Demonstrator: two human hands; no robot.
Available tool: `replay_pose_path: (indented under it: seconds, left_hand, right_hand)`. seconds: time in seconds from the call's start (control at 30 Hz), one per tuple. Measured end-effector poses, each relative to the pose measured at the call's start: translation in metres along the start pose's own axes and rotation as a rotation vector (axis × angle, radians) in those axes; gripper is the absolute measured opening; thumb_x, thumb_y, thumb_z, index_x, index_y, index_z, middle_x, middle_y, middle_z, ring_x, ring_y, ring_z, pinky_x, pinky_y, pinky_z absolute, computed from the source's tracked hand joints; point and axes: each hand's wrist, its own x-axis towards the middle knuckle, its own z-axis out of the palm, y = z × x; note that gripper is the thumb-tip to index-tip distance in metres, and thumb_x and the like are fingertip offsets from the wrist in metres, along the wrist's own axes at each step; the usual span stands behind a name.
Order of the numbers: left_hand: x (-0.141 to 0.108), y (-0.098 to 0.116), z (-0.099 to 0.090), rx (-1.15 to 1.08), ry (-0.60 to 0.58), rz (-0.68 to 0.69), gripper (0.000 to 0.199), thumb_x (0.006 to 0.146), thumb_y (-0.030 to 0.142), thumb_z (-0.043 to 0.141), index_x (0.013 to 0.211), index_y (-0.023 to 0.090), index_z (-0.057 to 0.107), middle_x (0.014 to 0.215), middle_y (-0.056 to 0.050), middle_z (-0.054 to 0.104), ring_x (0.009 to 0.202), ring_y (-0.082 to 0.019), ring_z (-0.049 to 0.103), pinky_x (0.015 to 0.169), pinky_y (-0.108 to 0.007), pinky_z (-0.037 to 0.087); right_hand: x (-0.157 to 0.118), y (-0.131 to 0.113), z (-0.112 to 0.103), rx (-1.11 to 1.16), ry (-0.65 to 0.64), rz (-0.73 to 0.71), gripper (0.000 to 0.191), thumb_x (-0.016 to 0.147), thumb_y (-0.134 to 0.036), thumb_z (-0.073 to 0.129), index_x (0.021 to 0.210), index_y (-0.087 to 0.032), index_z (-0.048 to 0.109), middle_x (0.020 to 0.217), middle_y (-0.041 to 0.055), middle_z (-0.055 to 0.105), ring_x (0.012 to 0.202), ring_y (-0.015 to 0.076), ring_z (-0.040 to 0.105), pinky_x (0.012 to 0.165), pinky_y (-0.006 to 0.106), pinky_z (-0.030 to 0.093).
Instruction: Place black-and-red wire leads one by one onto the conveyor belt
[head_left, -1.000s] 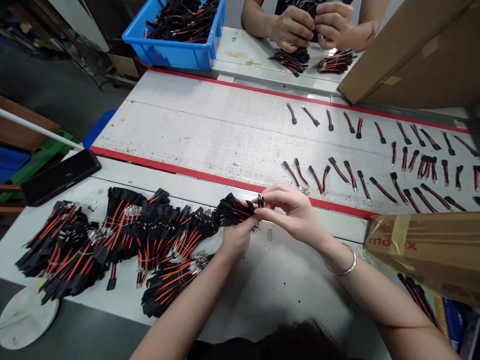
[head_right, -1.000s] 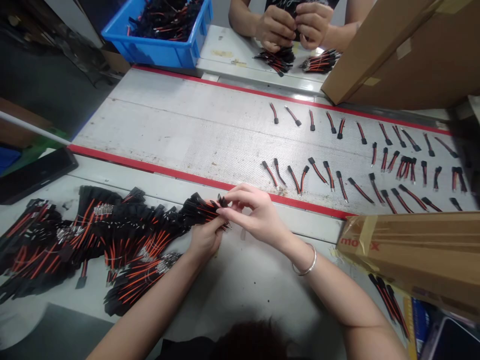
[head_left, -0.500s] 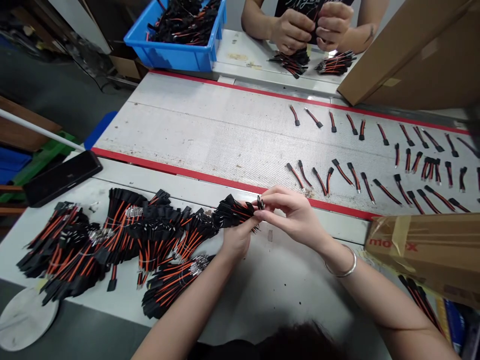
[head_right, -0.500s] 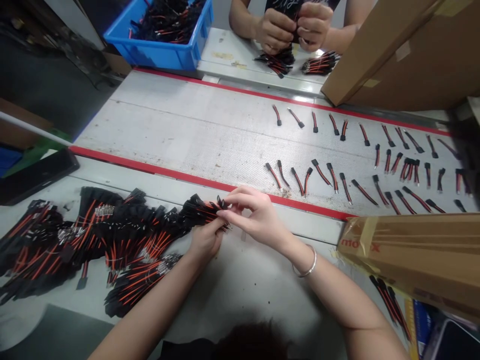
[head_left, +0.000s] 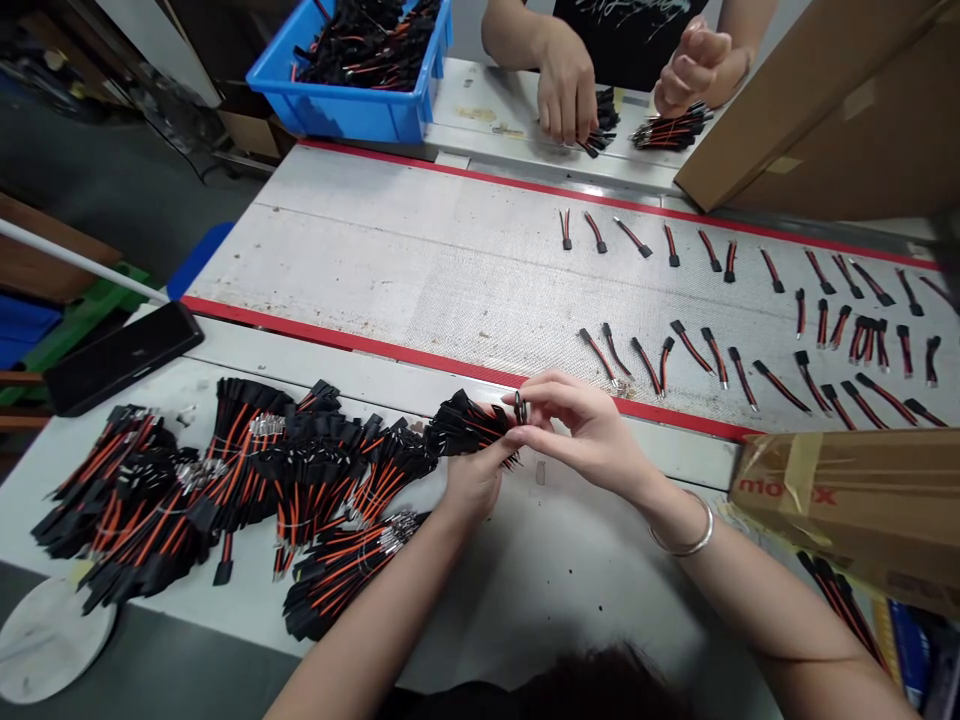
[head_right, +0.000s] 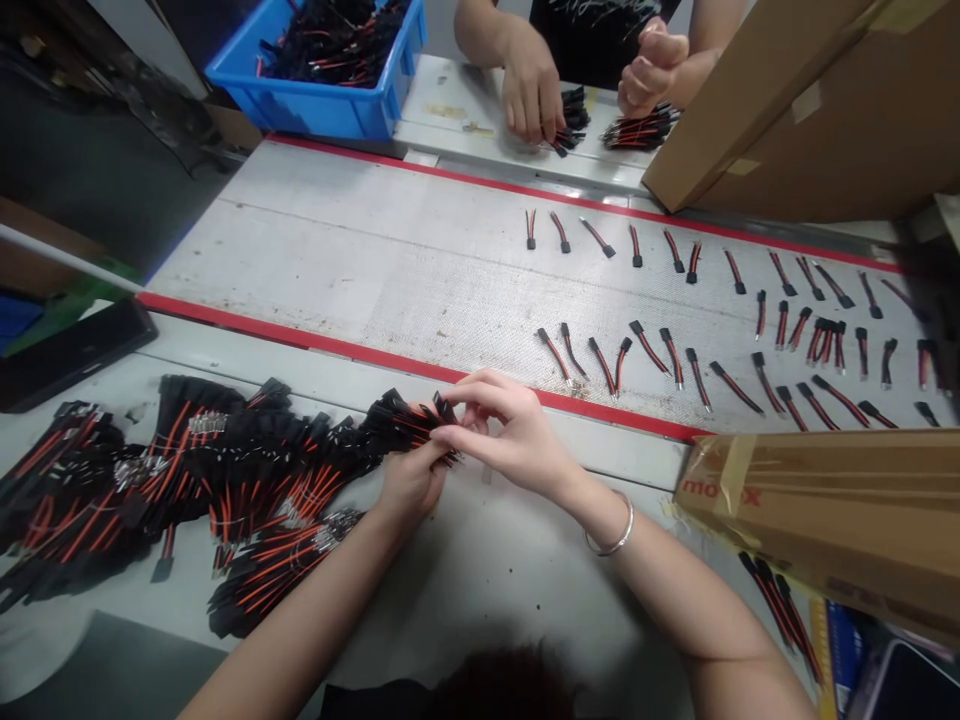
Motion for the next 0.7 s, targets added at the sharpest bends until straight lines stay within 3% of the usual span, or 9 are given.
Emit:
replay_pose_path:
  seconds: [0.27,0.43,0.5,0.6,0.7]
  left_hand:
    - [-0.001,-0.001,0.002,-0.040,0.013,0.000,0.031,0.057,0.034,0.093,0.079,0.019,0.076,0.082,-0.002,0.077,0.084,-0.023,0.073,0.087,-0.038,0.059]
    - [0.002,0.005,0.007,-0.098,0.048,-0.044,0.031,0.061,0.040,0.091,0.074,0.018,0.073,0.085,-0.004,0.078,0.083,-0.021,0.074,0.088,-0.040,0.059]
    - [0.004,0.008,0.007,-0.097,0.053,-0.098,0.030,0.062,0.037,0.090,0.077,0.017,0.074,0.083,-0.004,0.077,0.079,-0.020,0.074,0.087,-0.041,0.060]
    - [0.005,0.012,0.006,-0.058,0.046,-0.170,0.030,0.060,0.027,0.088,0.086,0.017,0.075,0.084,-0.004,0.075,0.076,-0.019,0.073,0.084,-0.039,0.059]
    - [0.004,0.012,0.006,-0.045,0.034,-0.158,0.030,0.060,0.023,0.087,0.086,0.018,0.074,0.082,-0.001,0.073,0.076,-0.018,0.073,0.085,-0.038,0.059]
  right_hand:
    - [-0.003,-0.003,0.009,-0.042,0.118,0.028,0.011,0.084,-0.030,0.079,0.081,-0.021,0.076,0.079,0.0022,0.064,0.062,0.0108,0.052,0.050,0.027,0.041]
    - [0.014,-0.002,-0.016,-0.027,0.222,0.150,0.018,0.085,-0.039,0.077,0.083,-0.021,0.075,0.077,0.0026,0.068,0.068,0.0151,0.059,0.061,0.031,0.048]
    - [0.028,0.008,-0.031,-0.183,0.290,0.199,0.021,0.086,-0.041,0.074,0.081,-0.021,0.073,0.070,0.0007,0.063,0.063,0.0139,0.054,0.059,0.031,0.044]
    - [0.048,0.035,-0.050,-0.532,0.224,0.279,0.036,0.088,-0.043,0.069,0.062,-0.020,0.061,0.058,-0.0021,0.049,0.058,0.0131,0.044,0.060,0.031,0.039]
    - [0.056,0.058,-0.061,-0.632,0.230,0.301,0.040,0.089,-0.038,0.066,0.055,-0.020,0.054,0.059,-0.0005,0.048,0.061,0.0152,0.045,0.065,0.033,0.039]
